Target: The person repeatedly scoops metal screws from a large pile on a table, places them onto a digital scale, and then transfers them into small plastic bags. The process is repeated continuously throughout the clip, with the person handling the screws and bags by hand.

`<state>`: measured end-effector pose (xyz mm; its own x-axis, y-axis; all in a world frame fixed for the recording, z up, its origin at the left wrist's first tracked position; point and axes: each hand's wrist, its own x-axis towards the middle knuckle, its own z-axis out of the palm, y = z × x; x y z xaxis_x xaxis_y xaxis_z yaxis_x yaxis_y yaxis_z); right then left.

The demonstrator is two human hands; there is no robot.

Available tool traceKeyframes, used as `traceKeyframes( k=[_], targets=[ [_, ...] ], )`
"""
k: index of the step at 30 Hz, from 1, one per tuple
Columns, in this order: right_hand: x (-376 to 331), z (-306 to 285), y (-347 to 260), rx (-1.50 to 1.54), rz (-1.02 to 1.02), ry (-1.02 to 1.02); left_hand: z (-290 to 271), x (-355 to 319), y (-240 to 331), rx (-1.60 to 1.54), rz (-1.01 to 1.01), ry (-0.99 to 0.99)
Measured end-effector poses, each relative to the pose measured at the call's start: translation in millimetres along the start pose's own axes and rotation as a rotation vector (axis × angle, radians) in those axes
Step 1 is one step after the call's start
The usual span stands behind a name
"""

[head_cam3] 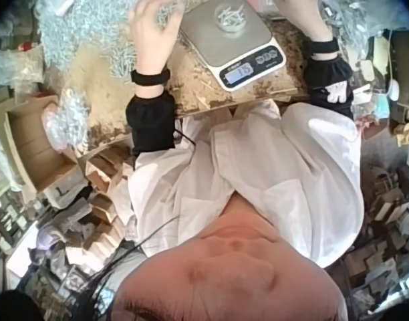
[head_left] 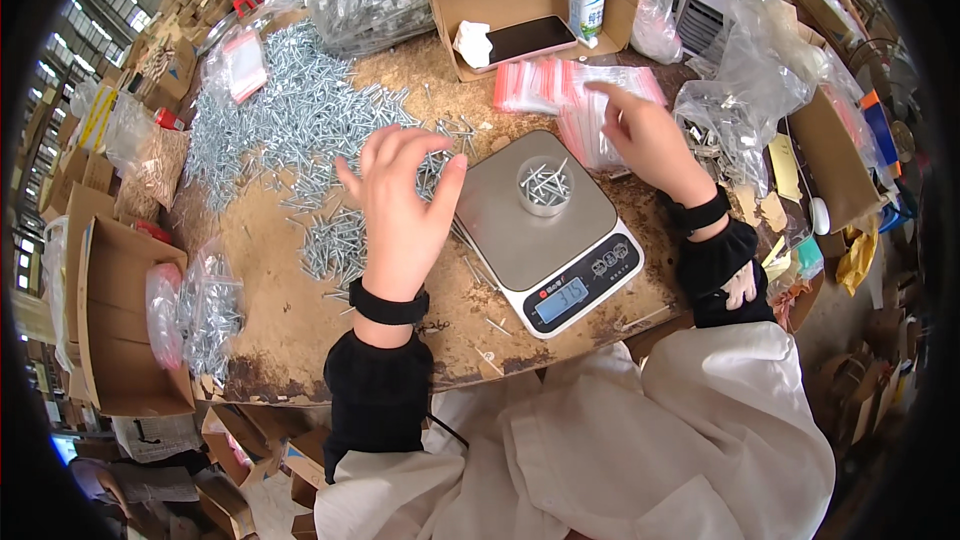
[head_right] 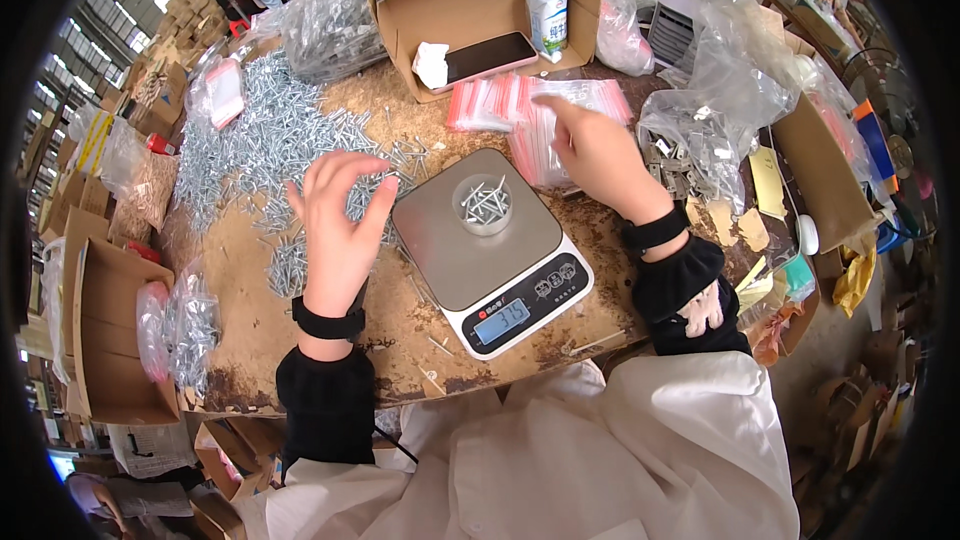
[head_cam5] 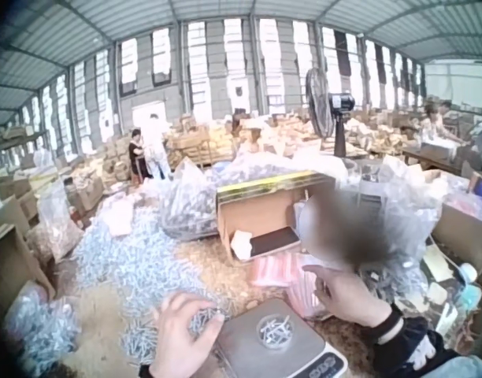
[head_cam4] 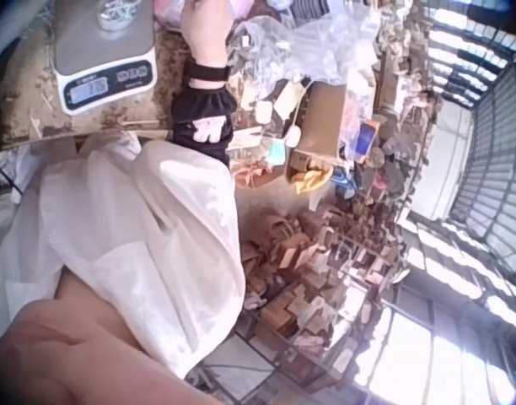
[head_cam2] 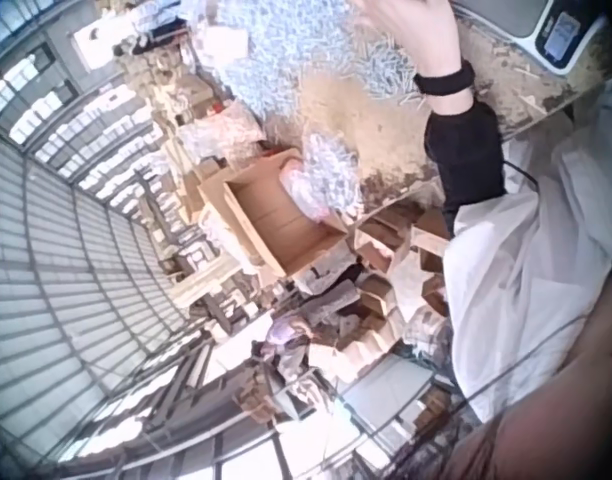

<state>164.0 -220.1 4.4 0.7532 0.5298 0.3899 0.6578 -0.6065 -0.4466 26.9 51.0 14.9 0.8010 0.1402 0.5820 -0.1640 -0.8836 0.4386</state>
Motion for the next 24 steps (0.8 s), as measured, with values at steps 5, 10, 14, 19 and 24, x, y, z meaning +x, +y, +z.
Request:
traceKeyframes(
  k=[5,10,14,19,24],
  targets=[
    [-5,-12,-42,0.252,-0.265,0.295,-10,3,20,-0.189,0.202,-0.015],
    [-25,-11,-72,0.224,-0.659,0.283,-16,-5,54,-0.231,0.404,-0.138],
    [-28,2,-79,0.258,-0.807,0.388,-10,-13,56,-0.273,0.401,-0.095],
    [-34,-1,-74,0.211,-0.744,0.333,-6,-12,59,-0.304,0.369,-0.135],
    [-36,-9,-80,0.205,-0.823,0.316,-7,-17,56,-0.564,0.292,-0.241]
  ],
)
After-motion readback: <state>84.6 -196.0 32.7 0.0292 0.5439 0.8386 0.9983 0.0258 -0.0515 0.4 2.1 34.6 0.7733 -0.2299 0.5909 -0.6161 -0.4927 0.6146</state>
